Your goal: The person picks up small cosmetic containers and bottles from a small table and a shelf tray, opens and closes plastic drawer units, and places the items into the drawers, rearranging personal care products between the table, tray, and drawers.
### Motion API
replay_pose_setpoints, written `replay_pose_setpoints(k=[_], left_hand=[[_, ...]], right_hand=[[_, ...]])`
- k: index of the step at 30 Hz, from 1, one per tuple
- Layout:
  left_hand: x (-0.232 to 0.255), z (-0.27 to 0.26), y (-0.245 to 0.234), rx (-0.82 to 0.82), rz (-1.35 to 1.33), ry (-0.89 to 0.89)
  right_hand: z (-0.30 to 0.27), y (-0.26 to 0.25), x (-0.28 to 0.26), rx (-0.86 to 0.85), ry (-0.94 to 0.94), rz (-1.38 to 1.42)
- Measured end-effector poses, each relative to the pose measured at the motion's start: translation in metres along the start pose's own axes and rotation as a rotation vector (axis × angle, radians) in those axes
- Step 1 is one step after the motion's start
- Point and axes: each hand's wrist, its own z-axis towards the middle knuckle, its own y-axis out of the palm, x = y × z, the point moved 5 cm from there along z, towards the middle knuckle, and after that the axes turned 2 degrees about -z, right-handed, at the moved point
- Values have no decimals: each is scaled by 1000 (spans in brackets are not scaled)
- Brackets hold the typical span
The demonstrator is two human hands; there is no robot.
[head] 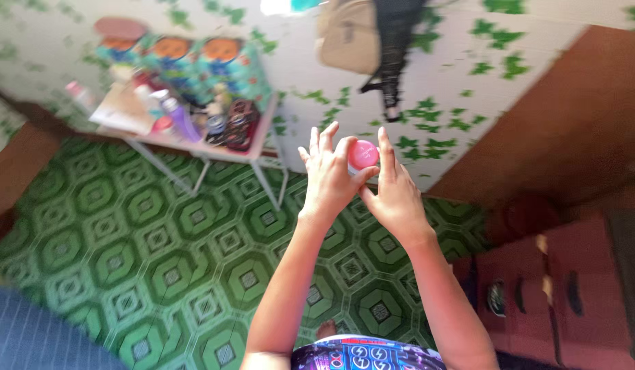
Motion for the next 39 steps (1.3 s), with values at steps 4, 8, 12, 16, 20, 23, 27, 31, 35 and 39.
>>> replay_pose_setpoints(k=[4, 8, 12, 16, 20, 23, 27, 31, 35, 39], left_hand=[[-59, -10, -39, 95, 33, -45], [-109, -21, -73, 152, 62, -135], [-152, -33, -103, 218, 106, -201], [-189, -33, -134, 239, 122, -274], [-221, -13, -152, 255, 122, -316], [-240, 6, -165, 268, 148, -298], [-271, 36, -179, 273, 73, -296], [-290, 66, -189, 406, 21, -199], [-304, 96, -192, 468, -11, -167], [-319, 125, -183, 390, -105, -284]], right_hand=[[19, 51, -41, -131, 4, 49], [35, 90, -85, -174, -144, 63], [50, 135, -115, -279, -180, 86], [72, 173, -143, -328, -247, 112], [105, 207, -158, -376, -274, 131], [132, 225, -173, -389, -324, 159], [176, 242, -192, -327, -435, 250], [212, 259, -196, -369, -379, 319], [246, 268, -189, -400, -354, 484], [270, 273, -174, -395, -325, 581]])
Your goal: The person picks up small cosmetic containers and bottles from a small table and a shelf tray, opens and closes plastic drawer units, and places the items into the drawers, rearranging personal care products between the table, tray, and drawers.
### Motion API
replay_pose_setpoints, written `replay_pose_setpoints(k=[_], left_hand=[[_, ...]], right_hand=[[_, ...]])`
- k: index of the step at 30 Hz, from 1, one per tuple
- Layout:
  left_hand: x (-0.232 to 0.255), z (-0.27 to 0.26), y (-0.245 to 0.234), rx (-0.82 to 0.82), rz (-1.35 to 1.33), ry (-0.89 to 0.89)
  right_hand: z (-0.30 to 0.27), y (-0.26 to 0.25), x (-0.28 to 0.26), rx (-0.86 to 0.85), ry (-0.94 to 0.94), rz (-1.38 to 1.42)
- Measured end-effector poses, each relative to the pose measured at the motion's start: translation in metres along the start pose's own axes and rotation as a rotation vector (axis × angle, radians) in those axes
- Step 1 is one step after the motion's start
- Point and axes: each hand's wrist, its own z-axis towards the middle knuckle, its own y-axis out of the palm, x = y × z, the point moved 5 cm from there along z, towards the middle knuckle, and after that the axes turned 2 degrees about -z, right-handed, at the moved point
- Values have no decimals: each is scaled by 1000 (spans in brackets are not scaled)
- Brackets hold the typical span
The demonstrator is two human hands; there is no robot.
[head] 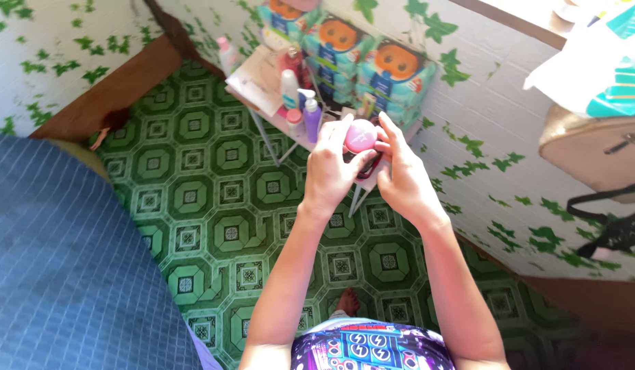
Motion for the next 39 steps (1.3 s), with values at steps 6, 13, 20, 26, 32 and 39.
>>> replay_pose_setpoints(k=[6, 13, 20, 26, 32, 39], left_hand=[[-9, 29, 34, -85, -175, 32], [-45, 58, 71, -228, -180, -30], [-108, 96, 109, -410, -420, -144], [-194, 115, 161, -493, -448, -237], [-295, 109, 237, -624, -604, -357], [-339, 115, 287, -688, -747, -352]], right_hand=[[10, -22, 36, 7, 147, 86], [27, -16, 92, 31, 261, 341], [52, 4, 169, 103, 411, 550], [82, 39, 250, 221, 572, 451], [84, 79, 329, 282, 747, 421], [79, 107, 395, 450, 907, 670]])
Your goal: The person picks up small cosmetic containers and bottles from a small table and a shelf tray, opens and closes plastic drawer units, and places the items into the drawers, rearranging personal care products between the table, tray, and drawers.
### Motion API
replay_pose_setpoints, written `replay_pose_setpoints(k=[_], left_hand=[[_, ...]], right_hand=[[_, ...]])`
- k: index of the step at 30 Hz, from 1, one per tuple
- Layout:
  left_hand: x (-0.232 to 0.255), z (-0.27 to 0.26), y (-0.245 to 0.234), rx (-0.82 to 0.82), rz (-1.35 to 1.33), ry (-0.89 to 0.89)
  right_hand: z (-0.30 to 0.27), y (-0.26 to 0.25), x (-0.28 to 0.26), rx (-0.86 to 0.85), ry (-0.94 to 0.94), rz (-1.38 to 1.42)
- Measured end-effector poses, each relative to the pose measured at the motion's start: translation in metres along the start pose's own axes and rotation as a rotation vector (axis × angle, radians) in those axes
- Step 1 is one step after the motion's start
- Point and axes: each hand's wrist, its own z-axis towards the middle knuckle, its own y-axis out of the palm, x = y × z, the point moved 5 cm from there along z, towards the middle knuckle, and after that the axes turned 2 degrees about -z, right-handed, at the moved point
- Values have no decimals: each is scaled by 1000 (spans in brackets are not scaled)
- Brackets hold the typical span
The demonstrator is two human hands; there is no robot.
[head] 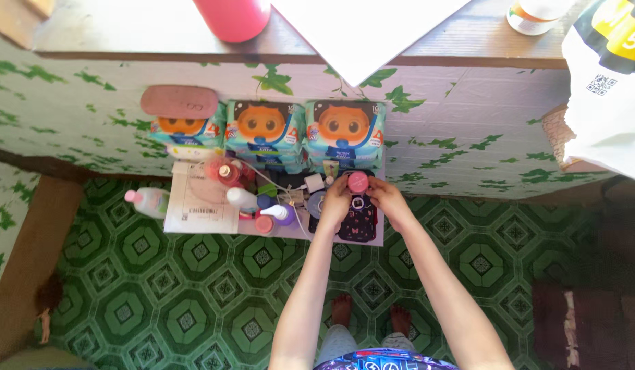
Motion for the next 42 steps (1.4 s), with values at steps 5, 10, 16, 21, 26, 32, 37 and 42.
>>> replay_pose_setpoints(k=[5, 10, 16, 21, 26, 32, 37, 42], left_hand=[[-4, 12, 7, -64, -126, -156], [-9, 18, 10, -38, -123, -199], [-9, 18, 8, -62, -113, -235], [0, 16, 5, -79, -28, -232], [7, 22, 1, -47, 172, -183], [39, 23, 6, -128, 126, -164], [101, 5, 33, -208, 164, -183], [151, -18, 75, -271, 480, -46]], right_hand=[[20, -6, 21, 56, 72, 88], [31, -7, 32, 41, 102, 122], [29, -6, 35, 34, 116, 193], [21, -5, 23, 46, 105, 205], [-1, -3, -2, 98, 32, 61], [-39, -1, -45, 144, -78, -67], [-72, -2, -84, 187, -191, -150], [-114, -25, -93, 279, -243, -295]])
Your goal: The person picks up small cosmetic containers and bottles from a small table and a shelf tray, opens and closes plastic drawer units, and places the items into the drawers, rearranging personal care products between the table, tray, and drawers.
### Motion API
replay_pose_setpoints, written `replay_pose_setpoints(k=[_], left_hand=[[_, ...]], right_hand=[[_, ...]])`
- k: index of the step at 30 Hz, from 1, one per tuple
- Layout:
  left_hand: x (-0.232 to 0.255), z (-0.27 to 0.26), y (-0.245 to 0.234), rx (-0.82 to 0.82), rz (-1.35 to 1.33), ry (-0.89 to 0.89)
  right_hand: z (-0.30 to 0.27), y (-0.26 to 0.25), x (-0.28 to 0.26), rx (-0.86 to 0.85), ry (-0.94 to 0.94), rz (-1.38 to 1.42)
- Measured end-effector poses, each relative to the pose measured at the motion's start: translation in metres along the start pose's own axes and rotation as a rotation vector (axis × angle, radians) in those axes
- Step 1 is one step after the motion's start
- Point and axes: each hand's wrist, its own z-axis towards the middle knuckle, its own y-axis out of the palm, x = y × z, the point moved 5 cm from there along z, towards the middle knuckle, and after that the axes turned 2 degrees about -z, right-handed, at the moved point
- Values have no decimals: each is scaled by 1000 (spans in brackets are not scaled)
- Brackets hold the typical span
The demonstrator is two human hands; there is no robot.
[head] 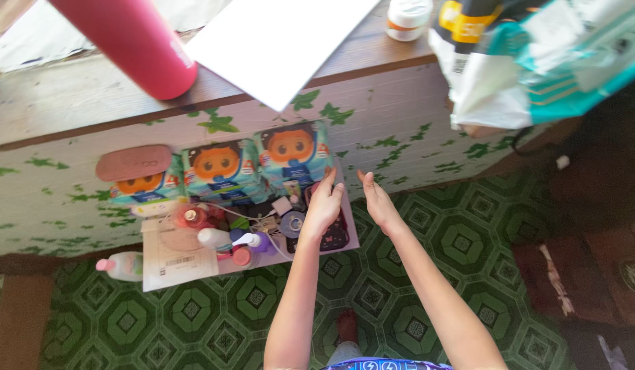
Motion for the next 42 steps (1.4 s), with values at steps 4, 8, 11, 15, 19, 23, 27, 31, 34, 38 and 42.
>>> replay_pose_setpoints(k=[4, 8, 11, 15, 19, 23, 27, 31, 34, 38, 42], left_hand=[[49, -13, 50, -64, 216, 98], [84, -38, 118, -187, 478, 16], [110, -60, 177, -244, 596, 98], [147, -92, 258, -281, 729, 248], [189, -126, 338, -276, 812, 416], [234, -158, 422, -310, 843, 542], [274, -200, 503, -362, 821, 656], [311, -241, 577, -427, 794, 754], [329, -272, 622, -480, 761, 783], [345, -310, 675, -566, 719, 793], [359, -345, 727, -654, 729, 797]], right_hand=[[-26, -49, 7, 125, -116, -91], [-65, -111, 23, 283, -214, -194], [-110, -166, 33, 426, -171, -446], [-185, -241, 31, 562, -1, -717], [-264, -316, 26, 647, 141, -841], [-336, -389, 33, 756, 208, -881], [-408, -455, 57, 843, 293, -923], [-477, -510, 82, 931, 349, -940], [-521, -542, 100, 986, 412, -934], [-580, -574, 119, 1052, 492, -906], [-637, -599, 128, 1118, 561, -864]])
